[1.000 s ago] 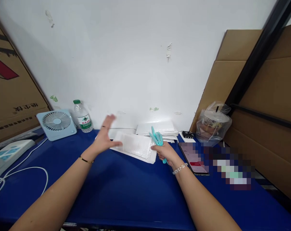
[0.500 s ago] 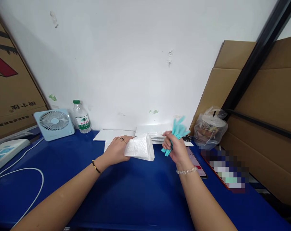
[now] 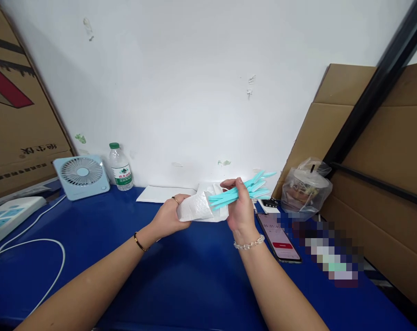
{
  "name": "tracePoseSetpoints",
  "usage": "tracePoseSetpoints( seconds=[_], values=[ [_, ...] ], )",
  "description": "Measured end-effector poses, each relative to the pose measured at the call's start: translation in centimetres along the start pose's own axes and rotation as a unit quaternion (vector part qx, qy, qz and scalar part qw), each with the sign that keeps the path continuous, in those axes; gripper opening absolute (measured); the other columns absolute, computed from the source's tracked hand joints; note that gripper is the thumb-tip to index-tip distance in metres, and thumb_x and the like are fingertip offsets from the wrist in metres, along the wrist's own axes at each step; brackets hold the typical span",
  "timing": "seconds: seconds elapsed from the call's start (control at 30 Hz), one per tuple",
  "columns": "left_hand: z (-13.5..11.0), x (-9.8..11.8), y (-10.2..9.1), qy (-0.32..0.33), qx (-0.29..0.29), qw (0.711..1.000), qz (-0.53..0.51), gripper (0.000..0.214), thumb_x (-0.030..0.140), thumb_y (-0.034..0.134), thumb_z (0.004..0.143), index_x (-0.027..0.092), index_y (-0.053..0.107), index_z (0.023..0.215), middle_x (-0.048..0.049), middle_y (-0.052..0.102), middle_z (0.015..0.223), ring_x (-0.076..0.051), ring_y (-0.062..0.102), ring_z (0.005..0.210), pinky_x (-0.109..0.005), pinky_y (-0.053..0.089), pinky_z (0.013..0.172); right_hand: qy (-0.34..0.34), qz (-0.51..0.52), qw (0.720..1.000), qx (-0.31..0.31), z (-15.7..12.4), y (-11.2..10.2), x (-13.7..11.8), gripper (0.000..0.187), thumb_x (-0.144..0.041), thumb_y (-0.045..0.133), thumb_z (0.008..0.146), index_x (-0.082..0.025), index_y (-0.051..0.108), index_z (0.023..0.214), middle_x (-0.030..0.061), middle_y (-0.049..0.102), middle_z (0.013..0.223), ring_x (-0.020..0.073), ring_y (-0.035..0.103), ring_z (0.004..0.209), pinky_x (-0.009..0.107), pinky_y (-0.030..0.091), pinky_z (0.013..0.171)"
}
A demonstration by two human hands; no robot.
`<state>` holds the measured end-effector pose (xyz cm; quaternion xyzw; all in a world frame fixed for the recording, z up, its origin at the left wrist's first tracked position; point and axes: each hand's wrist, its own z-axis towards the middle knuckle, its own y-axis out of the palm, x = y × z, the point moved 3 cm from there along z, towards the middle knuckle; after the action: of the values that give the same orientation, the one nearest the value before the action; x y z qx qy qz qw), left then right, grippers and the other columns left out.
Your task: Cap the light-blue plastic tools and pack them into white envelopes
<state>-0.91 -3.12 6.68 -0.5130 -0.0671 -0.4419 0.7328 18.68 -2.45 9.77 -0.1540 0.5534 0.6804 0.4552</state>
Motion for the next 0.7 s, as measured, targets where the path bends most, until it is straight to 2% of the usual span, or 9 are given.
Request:
tracePoseSetpoints(
  seconds=[0.07, 0.13, 0.23, 0.3, 0.43, 0.53, 0.6, 0.7],
  values=[
    [0.0, -0.1, 0.3, -0.007, 0.0, 1.0, -0.028, 0.054, 0.021, 0.065, 0.061, 0.021, 0.055, 0.114, -0.0044, 0.063, 0.108, -0.023, 0.06, 0.096, -0.031, 0.047, 0.079, 0.02, -0.019, 0.999, 0.021, -0.2, 0.0, 0.5, 0.03, -0.047, 0.061, 0.077, -0.02, 0.064, 0.067, -0.0012, 0.062, 0.072, 0.0152, 0.058, 0.075, 0.028, 0.045, 0.074],
    [-0.1, -0.2, 0.7, -0.015, -0.004, 0.998, -0.055, 0.053, 0.022, 0.067, 0.061, 0.021, 0.055, 0.113, -0.0043, 0.063, 0.106, -0.023, 0.06, 0.094, -0.03, 0.048, 0.077, 0.063, -0.071, 0.995, 0.004, -0.6, 0.6, 0.8, 0.029, -0.049, 0.064, 0.074, -0.02, 0.065, 0.071, -0.0011, 0.062, 0.073, 0.0154, 0.057, 0.072, 0.027, 0.044, 0.068],
    [-0.2, -0.2, 1.3, -0.028, -0.016, 0.995, -0.094, 0.051, 0.022, 0.067, 0.063, 0.021, 0.054, 0.112, -0.0031, 0.064, 0.099, -0.02, 0.061, 0.085, -0.029, 0.049, 0.071, 0.144, -0.166, 0.972, -0.081, -1.3, 2.1, 1.0, 0.033, -0.047, 0.071, 0.069, -0.02, 0.067, 0.087, 0.001, 0.064, 0.082, 0.0168, 0.058, 0.074, 0.026, 0.044, 0.065],
    [-0.2, -0.2, 1.5, -0.035, -0.026, 0.992, -0.12, 0.05, 0.024, 0.066, 0.065, 0.02, 0.053, 0.112, -0.0029, 0.064, 0.097, -0.019, 0.061, 0.081, -0.029, 0.049, 0.07, 0.166, -0.203, 0.955, -0.14, -1.5, 3.0, 0.6, 0.041, -0.045, 0.074, 0.067, -0.021, 0.064, 0.099, 0.0029, 0.064, 0.093, 0.0181, 0.059, 0.081, 0.027, 0.045, 0.068],
    [-0.2, -0.1, 1.2, -0.036, -0.043, 0.983, -0.176, 0.054, 0.028, 0.066, 0.068, 0.018, 0.049, 0.118, -0.005, 0.063, 0.102, -0.02, 0.06, 0.088, -0.03, 0.049, 0.075, 0.137, -0.209, 0.946, -0.208, -1.3, 3.5, -1.1, 0.053, -0.052, 0.068, 0.071, -0.027, 0.056, 0.116, 0.0064, 0.056, 0.122, 0.0224, 0.055, 0.105, 0.03, 0.047, 0.08],
    [-0.4, -0.1, 0.5, -0.021, -0.087, 0.968, -0.234, 0.06, 0.031, 0.066, 0.069, 0.017, 0.046, 0.124, -0.0067, 0.06, 0.111, -0.021, 0.058, 0.095, -0.032, 0.048, 0.079, 0.098, -0.206, 0.935, -0.271, -0.9, 3.2, -2.5, 0.063, -0.065, 0.06, 0.071, -0.028, 0.055, 0.121, 0.007, 0.05, 0.13, 0.0263, 0.047, 0.118, 0.035, 0.046, 0.087],
    [-0.6, 0.1, -0.1, 0.001, -0.155, 0.946, -0.284, 0.062, 0.034, 0.063, 0.072, 0.017, 0.044, 0.128, -0.0073, 0.06, 0.112, -0.022, 0.058, 0.095, -0.032, 0.048, 0.078, 0.063, -0.246, 0.906, -0.339, -0.8, 3.0, -3.5, 0.063, -0.061, 0.071, 0.062, -0.026, 0.061, 0.114, 0.0072, 0.051, 0.13, 0.0282, 0.045, 0.121, 0.037, 0.043, 0.092],
    [-0.9, 0.7, -0.8, 0.061, -0.257, 0.916, -0.302, 0.067, 0.027, 0.062, 0.071, 0.02, 0.041, 0.134, -0.0069, 0.059, 0.118, -0.023, 0.058, 0.098, -0.034, 0.048, 0.081, 0.023, -0.331, 0.834, -0.441, -1.4, 2.6, -5.1, 0.033, -0.037, 0.08, 0.06, -0.023, 0.07, 0.089, 0.0076, 0.06, 0.113, 0.0263, 0.054, 0.108, 0.039, 0.043, 0.091]
  ],
)
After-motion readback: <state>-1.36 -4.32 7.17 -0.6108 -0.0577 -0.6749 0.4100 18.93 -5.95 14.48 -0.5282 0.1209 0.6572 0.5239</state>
